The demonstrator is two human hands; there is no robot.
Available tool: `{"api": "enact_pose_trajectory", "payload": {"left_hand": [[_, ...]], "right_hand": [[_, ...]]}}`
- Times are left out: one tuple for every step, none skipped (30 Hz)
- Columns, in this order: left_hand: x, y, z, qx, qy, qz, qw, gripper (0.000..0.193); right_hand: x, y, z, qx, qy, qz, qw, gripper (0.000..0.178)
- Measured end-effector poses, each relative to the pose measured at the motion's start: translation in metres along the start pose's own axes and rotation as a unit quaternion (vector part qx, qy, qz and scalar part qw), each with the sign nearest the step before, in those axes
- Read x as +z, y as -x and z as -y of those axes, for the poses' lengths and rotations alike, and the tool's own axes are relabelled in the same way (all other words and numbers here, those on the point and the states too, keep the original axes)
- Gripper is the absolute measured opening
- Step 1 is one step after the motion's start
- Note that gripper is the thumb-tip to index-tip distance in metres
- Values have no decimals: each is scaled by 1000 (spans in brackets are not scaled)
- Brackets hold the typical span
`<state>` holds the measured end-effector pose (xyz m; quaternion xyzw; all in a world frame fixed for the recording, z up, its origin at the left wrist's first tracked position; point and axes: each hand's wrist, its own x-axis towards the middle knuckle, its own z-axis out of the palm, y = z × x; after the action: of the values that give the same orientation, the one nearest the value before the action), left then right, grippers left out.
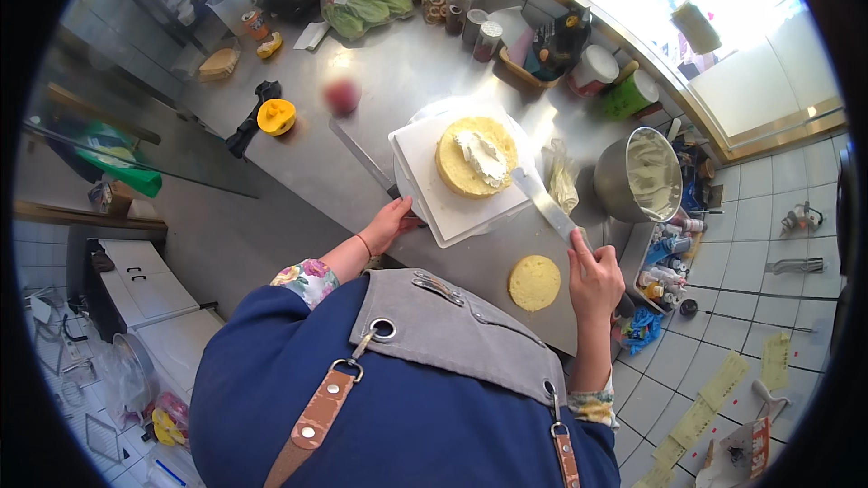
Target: The person cuts a dragon fruit, places the slices on a cake, washes a bowl in a sink, pipes filling onto the cake, smooths it with a spatula, adds a cake layer, and applies more cream.
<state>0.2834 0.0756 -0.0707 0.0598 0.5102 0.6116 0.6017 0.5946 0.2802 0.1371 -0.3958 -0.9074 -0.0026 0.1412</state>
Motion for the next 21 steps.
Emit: {"api": "enact_pose_trajectory", "payload": {"left_hand": [[0, -1, -2, -8, -9, 5, 1000, 45], [0, -1, -5, -20, -23, 12, 999, 45], [1, 0, -7, -31, -36, 19, 999, 45], [0, 1, -9, -45, -52, 22, 997, 45], [0, 1, -11, -56, -67, 27, 996, 45], [1, 0, -14, -67, -85, 32, 994, 44], [-1, 1, -13, -71, -96, 38, 992, 45], [-3, 2, -12, -74, -107, 44, 991, 45], [-5, 1, -12, -79, -119, 50, 989, 45], [-5, 0, -9, -83, -121, 47, 988, 44], [-4, 1, -6, -89, -122, 42, 988, 44], [-4, 2, -3, -94, -123, 38, 987, 43], [1, 4, -3, -105, -126, 49, 985, 43], [7, 6, -5, -113, -128, 60, 983, 43], [14, 8, -6, -120, -131, 70, 982, 43], [19, 7, -4, -126, -132, 78, 980, 43], [25, 7, -1, -132, -133, 87, 979, 43], [30, 6, 1, -137, -133, 95, 977, 43], [33, 3, 8, -153, -121, 121, 973, 43], [33, 1, 15, -151, -133, 147, 968, 44], [34, 0, 22, -148, -145, 175, 963, 44]], "right_hand": [[-6, 2, 1, 25, -7, 1, 1000, 30], [1, 0, 6, 36, -37, 4, 999, 29], [20, -9, 13, 45, -68, 7, 997, 29], [41, -16, 20, 51, -102, 8, 993, 28], [61, -18, 28, 53, -107, 22, 993, 28], [82, -19, 37, 57, -114, 34, 991, 27], [89, -21, 46, 56, -122, 50, 990, 26], [89, -20, 46, 52, -128, 57, 989, 26], [87, -16, 45, 48, -133, 63, 988, 25], [82, -12, 43, 43, -136, 73, 987, 25], [74, -8, 36, 26, -124, 71, 989, 25], [68, -3, 27, 6, -99, 56, 993, 24], [56, 1, 18, -2, -76, 40, 996, 24], [47, 5, 10, -12, -53, 21, 998, 25], [43, 11, 2, 5, -58, 15, 998, 25], [38, 17, -4, 21, -64, 10, 998, 24], [35, 20, -8, 36, -71, 5, 997, 24], [39, 17, -6, 57, -96, 14, 994, 24], [48, 15, 3, 84, -121, 24, 989, 25], [59, 11, 14, 112, -148, 33, 982, 25], [70, 4, 24, 107, -139, 52, 983, 26]]}}
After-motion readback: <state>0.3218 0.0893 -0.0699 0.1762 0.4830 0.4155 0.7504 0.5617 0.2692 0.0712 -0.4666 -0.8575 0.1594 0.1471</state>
